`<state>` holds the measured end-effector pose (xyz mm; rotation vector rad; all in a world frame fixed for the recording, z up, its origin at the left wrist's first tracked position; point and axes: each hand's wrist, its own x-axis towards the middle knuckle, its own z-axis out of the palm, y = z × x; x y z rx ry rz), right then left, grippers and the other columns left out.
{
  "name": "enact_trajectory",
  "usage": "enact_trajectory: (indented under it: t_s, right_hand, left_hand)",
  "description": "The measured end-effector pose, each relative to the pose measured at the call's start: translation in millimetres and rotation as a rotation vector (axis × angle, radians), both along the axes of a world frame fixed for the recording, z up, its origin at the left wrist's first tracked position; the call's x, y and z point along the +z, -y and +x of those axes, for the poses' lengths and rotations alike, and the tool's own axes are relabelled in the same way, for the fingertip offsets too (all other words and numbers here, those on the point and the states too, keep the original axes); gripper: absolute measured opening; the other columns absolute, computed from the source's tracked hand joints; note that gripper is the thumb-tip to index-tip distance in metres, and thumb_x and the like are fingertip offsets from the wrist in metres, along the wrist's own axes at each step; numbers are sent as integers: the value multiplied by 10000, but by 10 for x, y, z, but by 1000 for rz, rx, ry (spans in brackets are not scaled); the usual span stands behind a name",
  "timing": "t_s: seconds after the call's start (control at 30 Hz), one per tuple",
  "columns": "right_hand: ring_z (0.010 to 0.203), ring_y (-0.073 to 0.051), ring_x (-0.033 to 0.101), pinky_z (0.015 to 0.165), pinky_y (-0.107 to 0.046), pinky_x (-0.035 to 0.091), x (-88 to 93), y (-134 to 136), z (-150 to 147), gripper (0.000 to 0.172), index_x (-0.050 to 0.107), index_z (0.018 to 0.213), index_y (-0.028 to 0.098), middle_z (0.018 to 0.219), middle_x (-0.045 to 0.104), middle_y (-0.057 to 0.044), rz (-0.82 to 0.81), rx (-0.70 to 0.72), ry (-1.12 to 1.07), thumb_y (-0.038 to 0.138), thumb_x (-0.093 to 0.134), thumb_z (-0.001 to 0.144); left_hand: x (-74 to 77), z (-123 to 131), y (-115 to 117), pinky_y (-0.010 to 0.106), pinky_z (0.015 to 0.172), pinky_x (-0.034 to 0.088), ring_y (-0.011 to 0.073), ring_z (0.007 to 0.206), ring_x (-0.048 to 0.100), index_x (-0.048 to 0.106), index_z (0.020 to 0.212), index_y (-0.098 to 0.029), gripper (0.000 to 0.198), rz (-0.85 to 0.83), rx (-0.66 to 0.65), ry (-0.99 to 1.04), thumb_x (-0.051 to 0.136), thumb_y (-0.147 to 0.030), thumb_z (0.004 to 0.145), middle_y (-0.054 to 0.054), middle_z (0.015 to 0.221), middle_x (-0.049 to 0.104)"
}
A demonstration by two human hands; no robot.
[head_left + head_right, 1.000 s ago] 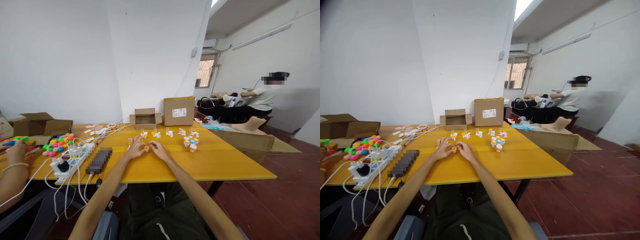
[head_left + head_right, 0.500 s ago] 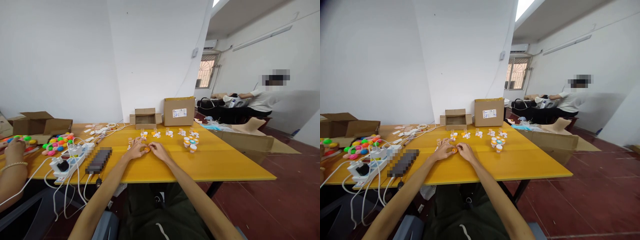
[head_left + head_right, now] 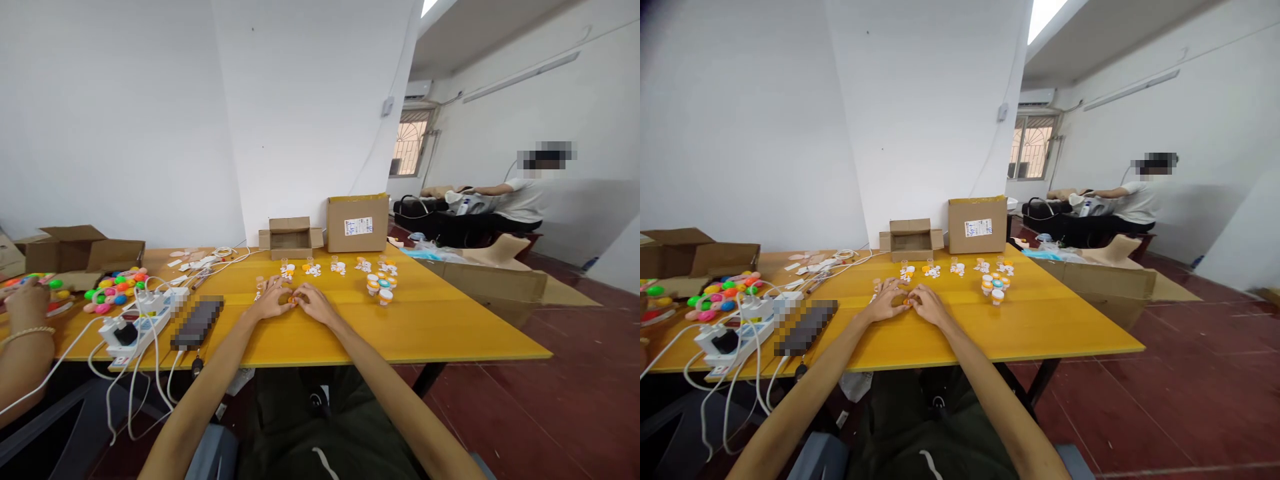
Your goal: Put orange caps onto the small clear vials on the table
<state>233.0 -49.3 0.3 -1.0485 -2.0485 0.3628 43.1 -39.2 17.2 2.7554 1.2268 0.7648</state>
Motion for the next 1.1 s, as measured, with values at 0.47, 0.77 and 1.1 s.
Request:
enact_trajectory:
  t_s: [0.47,0.77,1.1]
  right_hand:
    - [926,-178,614,847,-296,474,3,17,3,105,696,890,219,945,627,-43,16,-14,64,162,616,852]
    - [959,-182,613,863,-294,470,32,44,6,114,693,906,225,968,630,-42,13,-10,76,163,609,859]
    - [948,-175,595,855,-289,457,34,57,1,123,698,902,218,972,626,-49,68,17,140,164,588,887]
  left_hand:
    - [-43,-213,-130,500,1022,339,290,1262,422,687,1091,-333,408,44,201,27,436,-124,845,38,1222,641]
    - [36,-205,-91,463,963,382,270,1172,497,702,1014,-302,421,40,204,46,399,-68,840,53,1119,674]
    - [139,-288,-75,412,933,420,272,1141,521,692,1048,-263,417,5,485,139,440,-36,804,77,1134,653]
